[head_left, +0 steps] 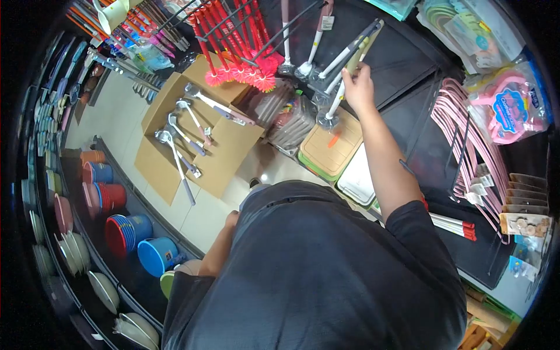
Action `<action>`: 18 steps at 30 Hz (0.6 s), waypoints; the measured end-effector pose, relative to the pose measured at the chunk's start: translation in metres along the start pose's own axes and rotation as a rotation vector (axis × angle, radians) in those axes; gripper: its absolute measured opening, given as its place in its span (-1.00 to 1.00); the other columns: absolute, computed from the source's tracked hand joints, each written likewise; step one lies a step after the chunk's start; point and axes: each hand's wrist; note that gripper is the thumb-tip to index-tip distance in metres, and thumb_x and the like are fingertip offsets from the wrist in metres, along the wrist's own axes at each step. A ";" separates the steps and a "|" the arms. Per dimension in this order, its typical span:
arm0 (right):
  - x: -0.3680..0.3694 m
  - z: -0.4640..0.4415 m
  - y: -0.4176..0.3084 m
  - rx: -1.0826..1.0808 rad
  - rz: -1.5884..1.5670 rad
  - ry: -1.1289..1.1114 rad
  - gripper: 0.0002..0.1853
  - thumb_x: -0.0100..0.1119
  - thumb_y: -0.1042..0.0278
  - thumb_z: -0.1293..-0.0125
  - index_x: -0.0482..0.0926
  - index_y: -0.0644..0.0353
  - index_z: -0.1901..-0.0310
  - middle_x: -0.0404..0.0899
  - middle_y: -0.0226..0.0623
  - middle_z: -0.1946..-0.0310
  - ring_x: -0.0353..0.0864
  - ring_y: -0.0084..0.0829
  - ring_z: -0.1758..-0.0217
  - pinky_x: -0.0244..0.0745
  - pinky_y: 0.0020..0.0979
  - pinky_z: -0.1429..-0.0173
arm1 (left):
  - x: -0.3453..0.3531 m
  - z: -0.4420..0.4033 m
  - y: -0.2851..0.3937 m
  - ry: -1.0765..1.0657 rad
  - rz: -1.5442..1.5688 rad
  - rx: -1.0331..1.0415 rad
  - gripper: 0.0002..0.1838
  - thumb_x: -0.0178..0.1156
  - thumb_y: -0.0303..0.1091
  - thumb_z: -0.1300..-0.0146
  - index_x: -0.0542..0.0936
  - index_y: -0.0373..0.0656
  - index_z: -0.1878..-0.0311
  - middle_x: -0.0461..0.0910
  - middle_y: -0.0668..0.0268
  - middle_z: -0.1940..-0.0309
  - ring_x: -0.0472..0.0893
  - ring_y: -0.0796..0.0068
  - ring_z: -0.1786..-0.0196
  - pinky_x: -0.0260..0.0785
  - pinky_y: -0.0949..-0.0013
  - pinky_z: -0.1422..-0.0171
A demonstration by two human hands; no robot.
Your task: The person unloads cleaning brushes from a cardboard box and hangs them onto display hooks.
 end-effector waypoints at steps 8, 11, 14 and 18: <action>0.011 0.001 0.013 -0.021 0.077 0.010 -0.60 0.18 0.22 -0.22 0.39 0.31 0.02 0.56 0.05 0.21 0.61 -0.09 0.15 0.46 -0.23 0.06 | -0.010 0.003 0.016 0.041 0.072 -0.072 -0.40 0.00 0.07 -0.13 0.59 -0.39 0.14 0.56 -0.15 0.11 0.54 0.02 -0.06 0.34 0.19 -0.12; 0.008 0.012 0.003 -0.073 0.122 0.016 -0.54 0.27 0.29 -0.16 0.37 0.40 0.01 0.55 -0.05 0.22 0.61 -0.23 0.22 0.47 -0.33 0.08 | -0.015 -0.008 0.010 0.025 0.075 -0.074 -0.40 0.01 0.08 -0.13 0.60 -0.37 0.14 0.56 -0.14 0.09 0.53 0.02 -0.07 0.34 0.21 -0.13; 0.007 0.027 0.006 -0.116 0.183 0.025 -0.37 0.35 0.09 -0.12 0.36 0.46 -0.02 0.53 0.02 0.18 0.58 -0.20 0.20 0.47 -0.36 0.12 | -0.026 -0.021 0.006 0.012 0.056 -0.086 -0.40 0.01 0.08 -0.12 0.60 -0.36 0.12 0.56 -0.13 0.08 0.53 0.02 -0.07 0.34 0.23 -0.13; 0.016 0.056 0.059 -0.011 0.236 0.081 -0.31 0.37 0.09 -0.08 0.33 0.44 -0.09 0.46 0.03 0.09 0.47 -0.20 0.01 0.40 -0.34 -0.03 | -0.058 -0.032 0.011 -0.026 0.038 -0.057 -0.42 0.03 0.07 -0.11 0.61 -0.35 0.15 0.57 -0.11 0.09 0.54 0.02 -0.06 0.35 0.22 -0.12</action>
Point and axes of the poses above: each hand's wrist, its own z-axis away from the middle knuckle, its own x-axis out of the palm, y = z × x
